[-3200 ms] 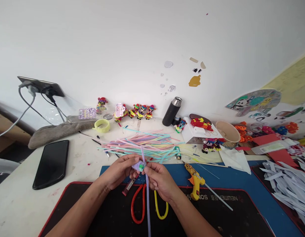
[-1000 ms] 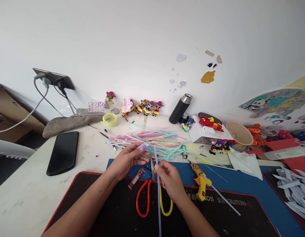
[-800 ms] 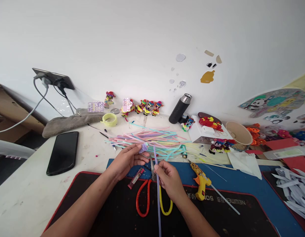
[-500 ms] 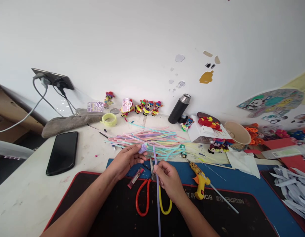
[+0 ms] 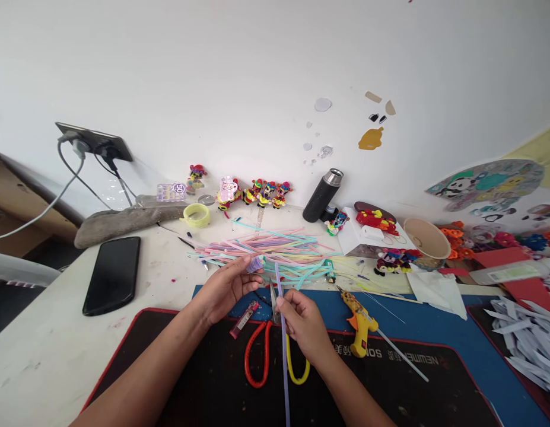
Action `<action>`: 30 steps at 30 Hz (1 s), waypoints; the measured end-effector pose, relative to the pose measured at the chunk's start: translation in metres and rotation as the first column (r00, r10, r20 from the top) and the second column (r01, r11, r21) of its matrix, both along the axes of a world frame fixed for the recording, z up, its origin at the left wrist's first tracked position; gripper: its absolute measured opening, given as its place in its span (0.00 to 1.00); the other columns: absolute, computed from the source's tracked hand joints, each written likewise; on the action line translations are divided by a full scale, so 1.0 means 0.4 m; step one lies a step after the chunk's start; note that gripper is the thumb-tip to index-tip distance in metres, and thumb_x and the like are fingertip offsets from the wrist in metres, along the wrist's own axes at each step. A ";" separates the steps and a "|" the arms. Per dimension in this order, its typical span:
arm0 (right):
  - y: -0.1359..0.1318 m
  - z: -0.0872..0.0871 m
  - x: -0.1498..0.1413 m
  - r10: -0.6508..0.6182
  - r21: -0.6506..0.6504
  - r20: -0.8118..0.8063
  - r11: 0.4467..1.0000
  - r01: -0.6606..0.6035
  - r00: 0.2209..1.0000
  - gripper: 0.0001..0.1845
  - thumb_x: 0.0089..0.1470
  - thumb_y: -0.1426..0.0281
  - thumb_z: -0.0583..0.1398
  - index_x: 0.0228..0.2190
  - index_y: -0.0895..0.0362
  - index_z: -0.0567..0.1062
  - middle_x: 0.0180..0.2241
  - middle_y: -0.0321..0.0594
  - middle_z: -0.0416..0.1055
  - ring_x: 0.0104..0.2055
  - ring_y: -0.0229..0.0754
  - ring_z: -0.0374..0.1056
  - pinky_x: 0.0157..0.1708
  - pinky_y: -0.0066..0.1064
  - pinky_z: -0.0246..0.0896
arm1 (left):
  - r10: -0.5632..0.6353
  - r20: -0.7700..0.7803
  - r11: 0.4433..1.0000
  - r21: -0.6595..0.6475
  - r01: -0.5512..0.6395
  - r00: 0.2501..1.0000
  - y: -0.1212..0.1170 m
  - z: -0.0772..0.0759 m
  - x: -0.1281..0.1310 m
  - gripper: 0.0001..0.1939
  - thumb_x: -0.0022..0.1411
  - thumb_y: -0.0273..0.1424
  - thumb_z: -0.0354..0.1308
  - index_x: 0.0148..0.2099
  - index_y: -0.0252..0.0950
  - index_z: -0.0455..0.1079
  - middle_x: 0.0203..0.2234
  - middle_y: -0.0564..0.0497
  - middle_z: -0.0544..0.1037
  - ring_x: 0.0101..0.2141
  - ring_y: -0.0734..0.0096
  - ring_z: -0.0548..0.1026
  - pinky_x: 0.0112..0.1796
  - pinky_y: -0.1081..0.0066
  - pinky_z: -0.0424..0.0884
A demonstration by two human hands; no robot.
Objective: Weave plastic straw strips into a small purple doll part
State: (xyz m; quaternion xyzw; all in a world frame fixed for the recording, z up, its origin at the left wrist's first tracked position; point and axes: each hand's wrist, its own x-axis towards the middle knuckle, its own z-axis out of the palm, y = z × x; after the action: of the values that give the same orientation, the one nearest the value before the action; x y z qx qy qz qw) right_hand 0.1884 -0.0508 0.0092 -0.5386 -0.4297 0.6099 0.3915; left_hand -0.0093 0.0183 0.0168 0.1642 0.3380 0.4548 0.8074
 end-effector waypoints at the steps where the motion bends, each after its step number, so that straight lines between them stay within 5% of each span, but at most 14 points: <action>1: 0.000 0.000 -0.001 0.000 0.001 0.000 1.000 0.000 1.000 0.28 0.54 0.43 0.65 0.26 0.54 0.69 0.15 0.25 0.55 0.16 0.31 0.48 0.16 0.25 0.40 | -0.012 0.001 1.000 0.017 0.011 1.000 -0.001 0.001 -0.001 0.08 0.63 0.27 0.70 0.43 0.32 0.77 0.33 0.44 0.84 0.31 0.68 0.83 0.34 0.74 0.80; 4: 0.000 0.000 -0.003 0.001 0.002 0.002 1.000 -0.001 1.000 0.28 0.54 0.43 0.65 0.26 0.54 0.69 0.15 0.25 0.55 0.16 0.31 0.48 0.16 0.25 0.39 | -0.046 -0.024 0.997 0.056 0.047 0.999 -0.006 0.003 -0.001 0.10 0.57 0.23 0.73 0.42 0.31 0.78 0.32 0.46 0.83 0.31 0.70 0.82 0.34 0.76 0.79; 13: 0.001 -0.008 -0.002 -0.004 0.009 -0.012 1.000 0.005 1.000 0.27 0.54 0.44 0.66 0.26 0.54 0.68 0.15 0.25 0.55 0.16 0.31 0.47 0.16 0.26 0.40 | -0.009 -0.232 0.977 0.204 0.058 0.973 -0.010 0.009 0.009 0.14 0.56 0.35 0.75 0.40 0.31 0.82 0.28 0.45 0.83 0.30 0.67 0.80 0.34 0.72 0.77; 19: 0.000 -0.002 -0.004 -0.005 0.005 -0.014 1.000 0.005 1.000 0.27 0.54 0.44 0.66 0.26 0.54 0.69 0.16 0.25 0.55 0.16 0.31 0.46 0.16 0.25 0.40 | 0.004 -0.321 0.974 0.217 0.069 0.947 -0.011 0.012 0.006 0.21 0.57 0.37 0.73 0.51 0.33 0.81 0.25 0.49 0.82 0.26 0.67 0.79 0.28 0.74 0.73; 25: 0.000 -0.005 -0.002 0.000 0.015 0.005 1.000 0.000 1.000 0.27 0.55 0.44 0.65 0.26 0.54 0.68 0.15 0.25 0.55 0.16 0.32 0.47 0.16 0.26 0.41 | 0.000 -0.177 0.990 0.138 0.025 0.984 -0.008 0.002 0.006 0.20 0.61 0.39 0.71 0.50 0.32 0.80 0.26 0.47 0.82 0.26 0.70 0.79 0.27 0.76 0.74; 30: 0.000 -0.005 -0.004 -0.003 0.012 -0.003 1.000 0.003 1.000 0.26 0.55 0.45 0.65 0.26 0.54 0.68 0.15 0.25 0.55 0.16 0.32 0.47 0.16 0.26 0.41 | -0.004 -0.063 0.998 0.061 0.008 0.998 -0.005 0.002 0.003 0.14 0.58 0.31 0.74 0.46 0.34 0.79 0.32 0.46 0.83 0.30 0.69 0.81 0.32 0.75 0.78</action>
State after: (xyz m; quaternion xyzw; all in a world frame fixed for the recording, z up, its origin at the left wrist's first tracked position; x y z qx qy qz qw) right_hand 0.1869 -0.0508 0.0072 -0.5360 -0.4320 0.6076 0.3961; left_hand -0.0083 0.0161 0.0177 0.2041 0.3488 0.4572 0.7922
